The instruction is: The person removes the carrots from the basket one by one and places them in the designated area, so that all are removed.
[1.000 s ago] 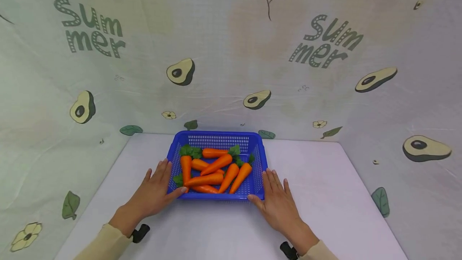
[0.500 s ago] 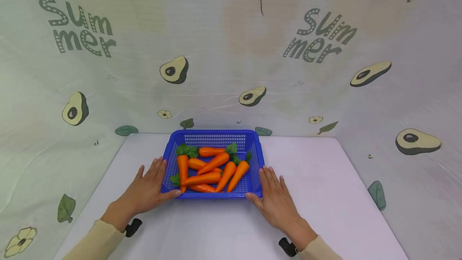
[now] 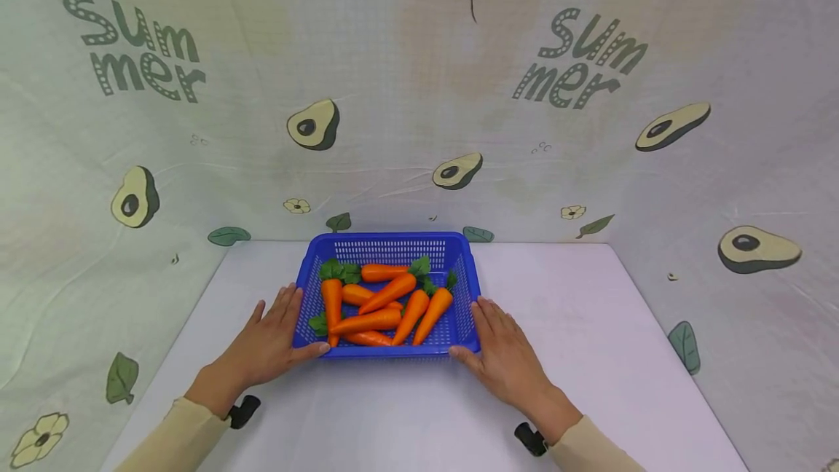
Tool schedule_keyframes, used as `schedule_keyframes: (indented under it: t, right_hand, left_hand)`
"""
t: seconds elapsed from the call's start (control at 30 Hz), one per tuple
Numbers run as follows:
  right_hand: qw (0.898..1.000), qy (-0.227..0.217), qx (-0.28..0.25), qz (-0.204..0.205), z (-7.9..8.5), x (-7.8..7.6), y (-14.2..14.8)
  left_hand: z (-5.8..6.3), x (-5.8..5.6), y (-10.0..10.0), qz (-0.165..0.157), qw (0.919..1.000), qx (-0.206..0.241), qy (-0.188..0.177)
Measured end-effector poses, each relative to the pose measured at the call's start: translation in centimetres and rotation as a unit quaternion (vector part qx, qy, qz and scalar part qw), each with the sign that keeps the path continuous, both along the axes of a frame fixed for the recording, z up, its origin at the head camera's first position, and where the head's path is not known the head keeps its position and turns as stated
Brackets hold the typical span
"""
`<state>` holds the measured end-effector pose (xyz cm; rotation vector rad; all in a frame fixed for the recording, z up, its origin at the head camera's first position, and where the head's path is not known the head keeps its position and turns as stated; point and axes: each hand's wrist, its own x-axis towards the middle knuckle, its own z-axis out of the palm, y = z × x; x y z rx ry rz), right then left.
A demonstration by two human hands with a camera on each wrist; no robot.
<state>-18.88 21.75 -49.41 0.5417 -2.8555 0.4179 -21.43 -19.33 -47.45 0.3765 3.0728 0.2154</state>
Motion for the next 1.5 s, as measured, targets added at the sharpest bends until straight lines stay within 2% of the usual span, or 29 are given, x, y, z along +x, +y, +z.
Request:
schedule_keyframes:
  t: [0.13,0.3,0.5,0.63,0.77,0.87,0.93,1.07,1.17,1.3,1.5]
  right_hand:
    - [1.000,0.013,0.001,0.009,1.0,-0.6,0.5]
    - [0.999,-0.040,-0.020,-0.013,3.1,-2.2,0.8]
    - [0.994,-0.081,-0.064,-0.029,6.8,-5.5,0.5]
    - [0.993,-0.092,-0.073,0.010,8.8,-8.7,-1.1]
    - [0.993,-0.086,-0.020,0.075,9.7,-11.6,-3.1]
    - [0.989,-0.063,0.050,0.126,9.8,-13.3,-4.6]
    - [0.981,-0.037,0.099,0.163,9.6,-14.2,-5.6]
    - [0.954,0.011,0.183,0.238,8.5,-15.8,-7.5]
    - [0.933,0.027,0.215,0.287,7.2,-16.7,-8.5]
    - [0.920,0.025,0.231,0.314,5.7,-17.3,-9.4]
    - [0.913,0.024,0.248,0.324,4.9,-18.1,-10.4]
  left_hand:
    - [0.4,0.0,0.0,-0.003,1.0000,-0.003,-0.002]
    - [0.6,0.0,-0.1,-0.003,1.0000,-0.002,0.002]
    - [0.2,-0.1,-0.1,-0.002,0.9999,0.012,-0.006]
    - [-0.1,0.0,-0.4,0.006,0.9997,0.025,-0.003]
    - [-0.2,0.1,-0.4,0.011,0.9995,0.028,-0.008]
    - [-0.2,0.2,-0.4,0.010,0.9993,0.032,-0.015]
    - [-0.1,0.3,-0.3,0.009,0.9993,0.033,-0.018]
    - [0.0,0.2,-0.3,0.009,0.9992,0.033,-0.021]
    - [-0.1,0.2,-0.3,0.011,0.9991,0.034,-0.024]
    - [-0.2,0.0,-0.3,0.013,0.9990,0.033,-0.026]
    - [-0.2,0.0,-0.5,0.018,0.9989,0.030,-0.031]
